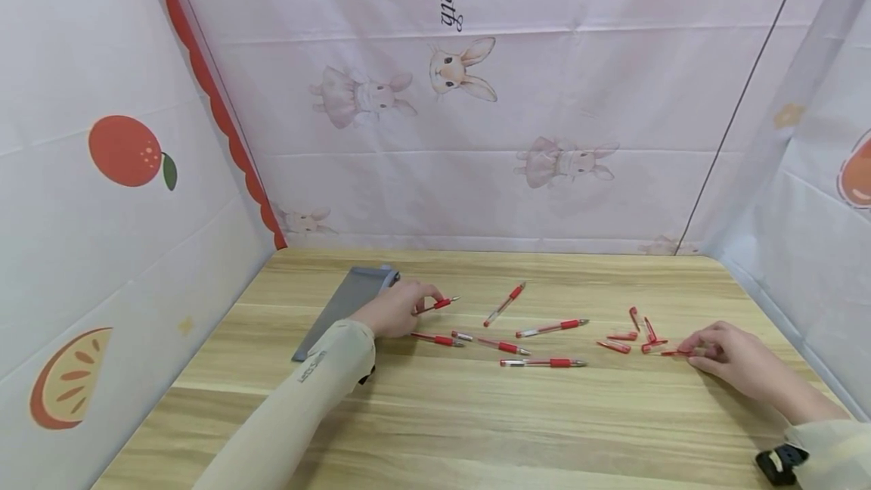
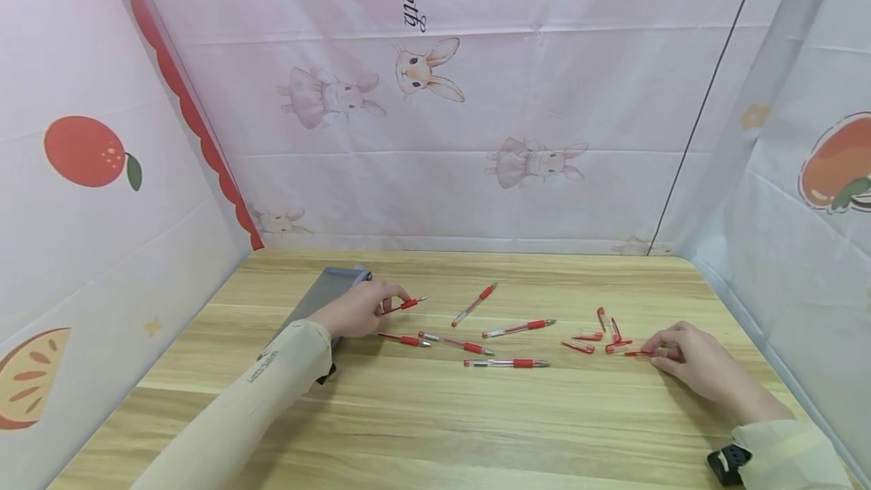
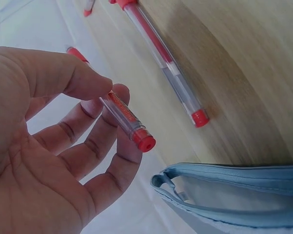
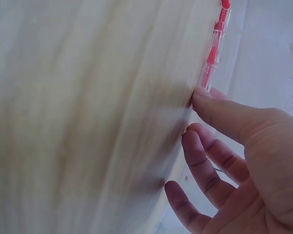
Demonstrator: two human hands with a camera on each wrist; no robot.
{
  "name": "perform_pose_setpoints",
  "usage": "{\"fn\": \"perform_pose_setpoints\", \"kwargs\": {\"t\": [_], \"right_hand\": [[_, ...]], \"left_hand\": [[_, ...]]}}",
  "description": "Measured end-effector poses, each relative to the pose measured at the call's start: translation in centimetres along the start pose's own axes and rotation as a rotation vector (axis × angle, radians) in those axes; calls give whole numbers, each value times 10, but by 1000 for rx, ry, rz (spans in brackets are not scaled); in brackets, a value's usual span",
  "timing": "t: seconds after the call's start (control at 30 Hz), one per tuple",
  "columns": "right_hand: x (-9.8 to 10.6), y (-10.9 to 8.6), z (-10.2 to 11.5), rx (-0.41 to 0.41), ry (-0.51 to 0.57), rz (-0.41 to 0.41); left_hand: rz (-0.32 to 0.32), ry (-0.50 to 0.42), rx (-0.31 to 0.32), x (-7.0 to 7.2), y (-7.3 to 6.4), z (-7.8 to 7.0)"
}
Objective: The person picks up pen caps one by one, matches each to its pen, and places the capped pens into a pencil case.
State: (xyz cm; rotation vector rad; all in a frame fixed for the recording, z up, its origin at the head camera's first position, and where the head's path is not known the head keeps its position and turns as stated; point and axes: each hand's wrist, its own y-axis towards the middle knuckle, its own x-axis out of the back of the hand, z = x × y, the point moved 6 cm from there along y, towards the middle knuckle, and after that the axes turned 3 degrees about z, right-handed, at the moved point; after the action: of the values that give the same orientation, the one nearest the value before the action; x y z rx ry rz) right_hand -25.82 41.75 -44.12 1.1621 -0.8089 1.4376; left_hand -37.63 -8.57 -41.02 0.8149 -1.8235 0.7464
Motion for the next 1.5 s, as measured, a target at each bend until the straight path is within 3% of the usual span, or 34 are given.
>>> {"fn": "perform_pose_setpoints", "kwargs": {"t": [0.4, 0.67, 0.87, 1.5], "right_hand": [[0, -4, -3, -33, -24, 13], [-2, -10, 1, -64, 69, 54], [-3, -12, 6, -66, 82, 52], [3, -17, 52, 10, 87, -107]], "left_hand": [[-34, 9, -49, 4, -13, -12], [-42, 6, -73, 4, -25, -18], [-50, 1, -93, 5, -33, -21], [-59, -32, -137, -1, -50, -26]]}}
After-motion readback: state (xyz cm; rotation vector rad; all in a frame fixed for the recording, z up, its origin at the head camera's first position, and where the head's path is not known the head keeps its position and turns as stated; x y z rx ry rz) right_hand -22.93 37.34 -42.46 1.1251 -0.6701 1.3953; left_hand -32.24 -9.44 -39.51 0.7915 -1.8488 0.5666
